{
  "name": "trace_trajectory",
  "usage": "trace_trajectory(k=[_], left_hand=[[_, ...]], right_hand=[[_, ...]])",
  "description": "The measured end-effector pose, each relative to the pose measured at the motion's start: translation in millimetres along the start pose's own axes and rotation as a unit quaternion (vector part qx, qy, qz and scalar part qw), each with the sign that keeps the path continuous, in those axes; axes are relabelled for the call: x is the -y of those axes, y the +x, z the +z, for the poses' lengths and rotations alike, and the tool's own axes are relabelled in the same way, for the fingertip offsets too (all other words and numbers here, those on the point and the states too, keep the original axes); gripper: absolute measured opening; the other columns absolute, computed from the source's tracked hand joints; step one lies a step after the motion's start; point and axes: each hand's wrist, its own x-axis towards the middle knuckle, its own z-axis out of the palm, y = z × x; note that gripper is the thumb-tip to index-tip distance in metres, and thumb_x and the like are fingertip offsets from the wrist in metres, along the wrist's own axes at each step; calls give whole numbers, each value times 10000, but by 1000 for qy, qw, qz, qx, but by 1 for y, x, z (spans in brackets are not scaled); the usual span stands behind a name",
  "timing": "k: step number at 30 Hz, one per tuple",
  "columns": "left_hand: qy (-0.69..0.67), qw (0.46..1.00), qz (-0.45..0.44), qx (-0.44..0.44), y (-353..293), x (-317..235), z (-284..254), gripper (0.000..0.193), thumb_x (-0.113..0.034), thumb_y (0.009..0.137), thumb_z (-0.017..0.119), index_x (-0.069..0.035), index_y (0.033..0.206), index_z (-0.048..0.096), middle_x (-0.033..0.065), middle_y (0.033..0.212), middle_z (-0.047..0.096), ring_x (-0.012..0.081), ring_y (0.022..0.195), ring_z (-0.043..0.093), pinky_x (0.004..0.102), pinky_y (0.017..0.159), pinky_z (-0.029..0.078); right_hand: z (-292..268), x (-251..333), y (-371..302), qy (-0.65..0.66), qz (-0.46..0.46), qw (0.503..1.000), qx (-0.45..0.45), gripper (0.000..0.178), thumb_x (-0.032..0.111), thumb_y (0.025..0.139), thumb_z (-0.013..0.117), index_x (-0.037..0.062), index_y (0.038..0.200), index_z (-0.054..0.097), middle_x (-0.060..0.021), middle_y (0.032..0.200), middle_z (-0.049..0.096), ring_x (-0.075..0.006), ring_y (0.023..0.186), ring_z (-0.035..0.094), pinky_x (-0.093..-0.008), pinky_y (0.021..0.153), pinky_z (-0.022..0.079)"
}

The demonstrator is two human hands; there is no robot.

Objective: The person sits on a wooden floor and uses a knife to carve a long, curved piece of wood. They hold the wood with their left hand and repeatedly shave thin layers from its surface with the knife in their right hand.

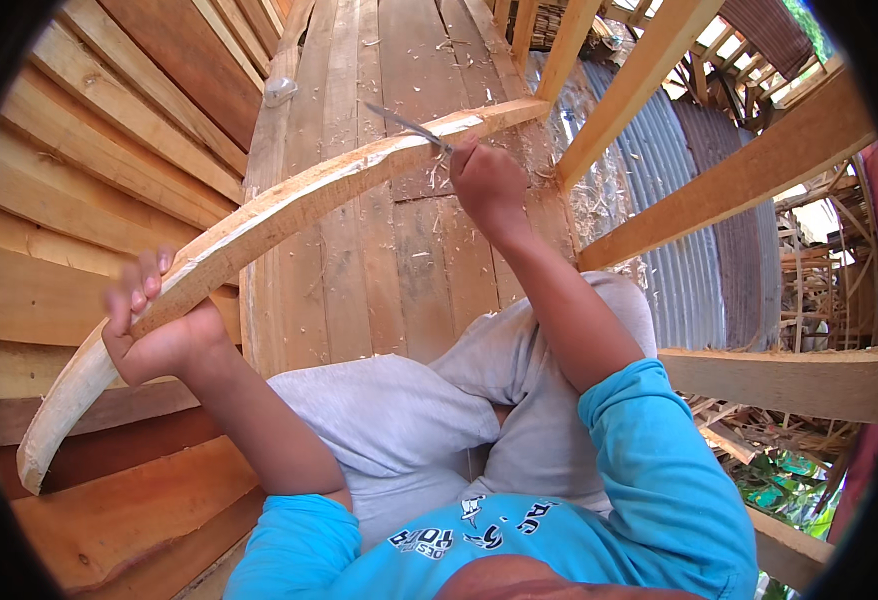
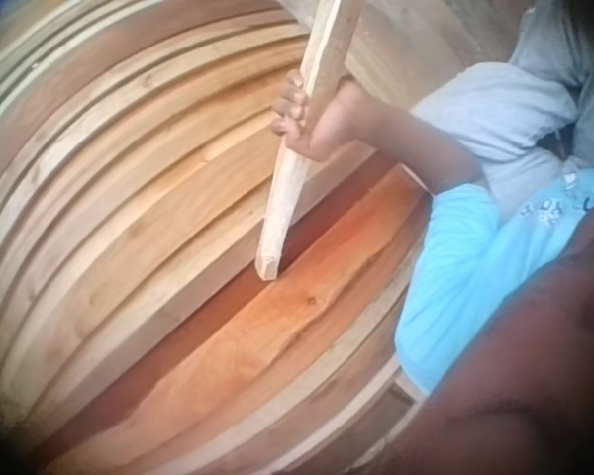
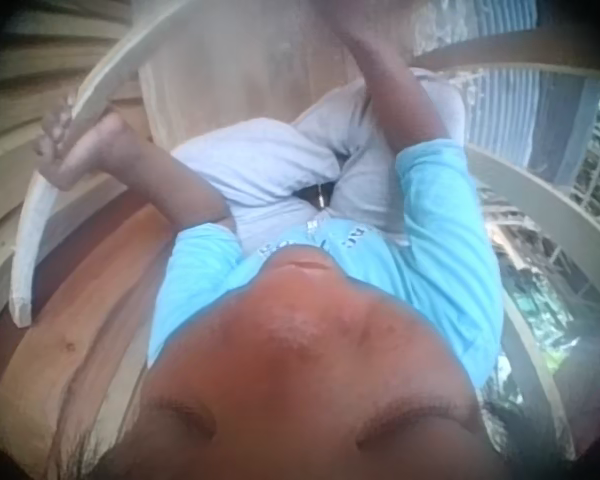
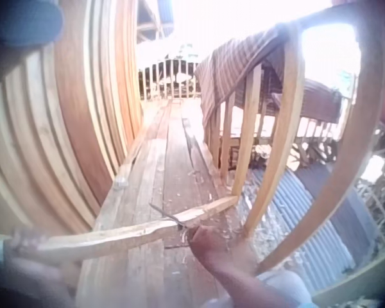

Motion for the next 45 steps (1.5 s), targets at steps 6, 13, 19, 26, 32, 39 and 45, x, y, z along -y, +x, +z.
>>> trace_trajectory(k=[6, 13, 19, 26, 32, 39, 45], left_hand=[[-5, 1000, 1, 5, 2, -2, -5, 177, -119, 634, 494, -177, 655, 328, -16, 610, 386, 142, 610, 443, 336, 715, 421], [-39, 999, -19, 3, -2, 0, 1, 121, -119, 653, 505, -182, 674, 404, -22, 602, 398, 130, 586, 422, 310, 697, 415], [-47, 998, -31, 22, 3, -1, -5, 122, -111, 643, 502, -180, 675, 406, -21, 607, 402, 134, 608, 424, 312, 704, 421], [-51, 998, -30, 9, 1, -3, 0, 136, -98, 644, 498, -171, 695, 395, -17, 614, 381, 139, 606, 406, 318, 698, 411], [-64, 997, -29, -5, -2, -3, 3, 144, -82, 652, 486, -161, 696, 374, -10, 623, 366, 144, 621, 399, 318, 704, 415], [-82, 996, -34, 6, -2, -1, 1, 147, -75, 655, 488, -161, 689, 374, -14, 620, 365, 138, 612, 394, 311, 695, 413], [-61, 998, -12, -8, -2, -2, 3, 152, -82, 640, 491, -160, 701, 376, -17, 616, 361, 131, 591, 380, 308, 675, 397]], right_hand=[[-16, -25, 16, 346, 65, 879, 321, 472, 391, 1004, 438, 41, 703, 541, -100, 585, 553, -218, 422, 481, -365, 409, 389], [-20, -19, 23, 295, 208, 828, 429, 317, 295, 855, 646, 65, 680, 515, -41, 554, 506, -137, 445, 461, -326, 420, 335], [-29, 11, 11, 52, 139, 956, 252, 305, 302, 814, 642, 14, 853, 735, -224, 804, 695, -382, 793, 686, -451, 726, 527], [-16, 11, -2, -5, 91, 992, 93, 348, 327, 846, 612, 7, 767, 722, -257, 733, 661, -426, 739, 670, -503, 708, 530], [-11, 7, -3, -89, 77, 993, 3, 291, 320, 836, 630, 51, 786, 730, -213, 738, 685, -404, 715, 681, -497, 669, 545], [-44, -16, 22, -9, 70, 996, 53, 332, 349, 863, 660, 21, 819, 683, -203, 775, 690, -333, 767, 697, -414, 690, 537], [-46, -41, 31, 246, 25, 959, 141, 383, 338, 955, 596, -33, 1044, 616, -165, 866, 678, -279, 823, 671, -403, 747, 496]])
